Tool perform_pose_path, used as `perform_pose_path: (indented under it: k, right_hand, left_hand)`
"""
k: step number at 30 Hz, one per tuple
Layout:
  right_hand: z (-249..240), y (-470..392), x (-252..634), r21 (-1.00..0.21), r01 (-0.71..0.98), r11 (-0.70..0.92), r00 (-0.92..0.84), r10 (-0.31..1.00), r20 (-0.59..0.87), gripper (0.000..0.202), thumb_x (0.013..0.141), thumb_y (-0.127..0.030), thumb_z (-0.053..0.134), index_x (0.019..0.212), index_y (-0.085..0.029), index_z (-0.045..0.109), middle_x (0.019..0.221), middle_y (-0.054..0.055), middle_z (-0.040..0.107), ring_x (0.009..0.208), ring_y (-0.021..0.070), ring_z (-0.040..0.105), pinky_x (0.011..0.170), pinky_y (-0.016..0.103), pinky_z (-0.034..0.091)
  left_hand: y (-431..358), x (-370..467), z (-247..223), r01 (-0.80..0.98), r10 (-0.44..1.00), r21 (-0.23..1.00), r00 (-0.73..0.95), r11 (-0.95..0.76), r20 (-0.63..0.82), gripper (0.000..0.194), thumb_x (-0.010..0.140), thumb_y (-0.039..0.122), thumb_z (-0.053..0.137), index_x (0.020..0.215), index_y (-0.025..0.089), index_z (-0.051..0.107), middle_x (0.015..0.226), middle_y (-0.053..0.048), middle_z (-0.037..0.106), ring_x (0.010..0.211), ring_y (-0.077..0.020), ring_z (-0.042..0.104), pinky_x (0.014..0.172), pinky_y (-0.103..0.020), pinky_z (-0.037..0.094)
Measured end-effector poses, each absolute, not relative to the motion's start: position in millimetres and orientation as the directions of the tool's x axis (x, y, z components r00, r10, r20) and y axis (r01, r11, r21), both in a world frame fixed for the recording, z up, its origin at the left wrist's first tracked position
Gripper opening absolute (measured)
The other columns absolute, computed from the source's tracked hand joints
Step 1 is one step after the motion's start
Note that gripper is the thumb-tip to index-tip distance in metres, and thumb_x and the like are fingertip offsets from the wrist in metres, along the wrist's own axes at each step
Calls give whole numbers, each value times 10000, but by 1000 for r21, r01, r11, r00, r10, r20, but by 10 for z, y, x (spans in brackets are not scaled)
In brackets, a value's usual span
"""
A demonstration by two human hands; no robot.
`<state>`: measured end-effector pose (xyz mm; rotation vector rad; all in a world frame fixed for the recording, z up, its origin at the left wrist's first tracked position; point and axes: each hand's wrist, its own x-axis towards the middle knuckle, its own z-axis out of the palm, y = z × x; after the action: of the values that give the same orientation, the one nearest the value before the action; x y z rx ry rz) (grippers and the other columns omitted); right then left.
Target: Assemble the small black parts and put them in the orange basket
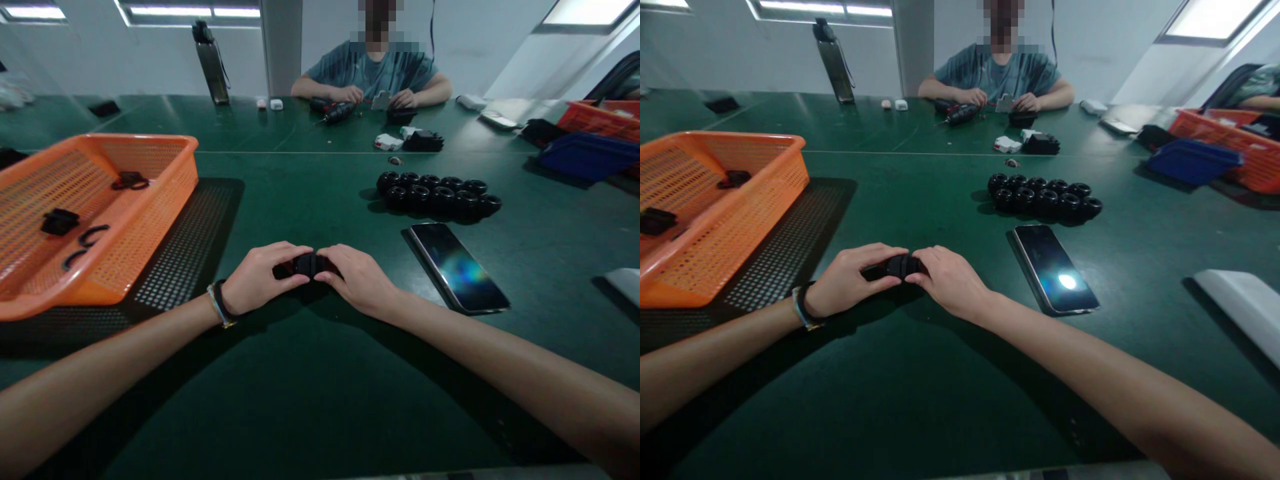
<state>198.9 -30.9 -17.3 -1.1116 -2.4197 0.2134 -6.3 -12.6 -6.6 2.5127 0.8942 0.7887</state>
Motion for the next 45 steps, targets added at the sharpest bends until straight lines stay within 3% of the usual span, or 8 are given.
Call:
perform_pose_path:
  k: [20,26,31,35,45]
  right_hand:
    - [-156,-320,1976,-354,695,626,-564,780,271,329,949,-345,410,946,-76,601,819,115,652,731,196,586,634,308,461]
    - [-153,-335,1976,-390,691,609,-529,793,301,267,927,-324,464,940,-92,595,842,113,654,753,198,593,646,322,477]
    - [-148,-351,1995,-428,614,663,-497,747,442,264,854,-300,585,1051,-127,551,933,100,656,810,196,606,648,321,504]
    - [-172,-351,2005,-414,563,715,-502,694,516,237,840,-224,594,1052,-127,548,934,90,665,828,190,621,678,330,522]
    - [-162,-345,2012,-482,588,650,-473,759,447,216,842,-229,604,1028,-120,584,905,82,677,804,178,626,689,323,520]
  left_hand:
    - [-143,-80,-85,450,616,431,665,-782,423,362,882,364,551,1154,133,608,1033,-89,672,913,-160,643,816,-258,523]
    - [-152,-61,-29,445,667,527,647,-724,369,346,840,337,584,1122,140,624,1012,-80,678,883,-165,641,788,-262,511]
    - [-142,-41,1,459,741,639,612,-617,276,342,812,348,575,1062,127,650,930,-67,681,799,-160,638,711,-255,499]
    - [-131,-33,-9,453,777,714,596,-534,202,366,798,385,574,1060,142,655,968,-65,685,832,-172,640,735,-266,507]
    - [-113,-26,-1,460,793,737,587,-495,167,396,803,416,554,1067,138,652,1007,-74,687,857,-187,643,765,-285,522]
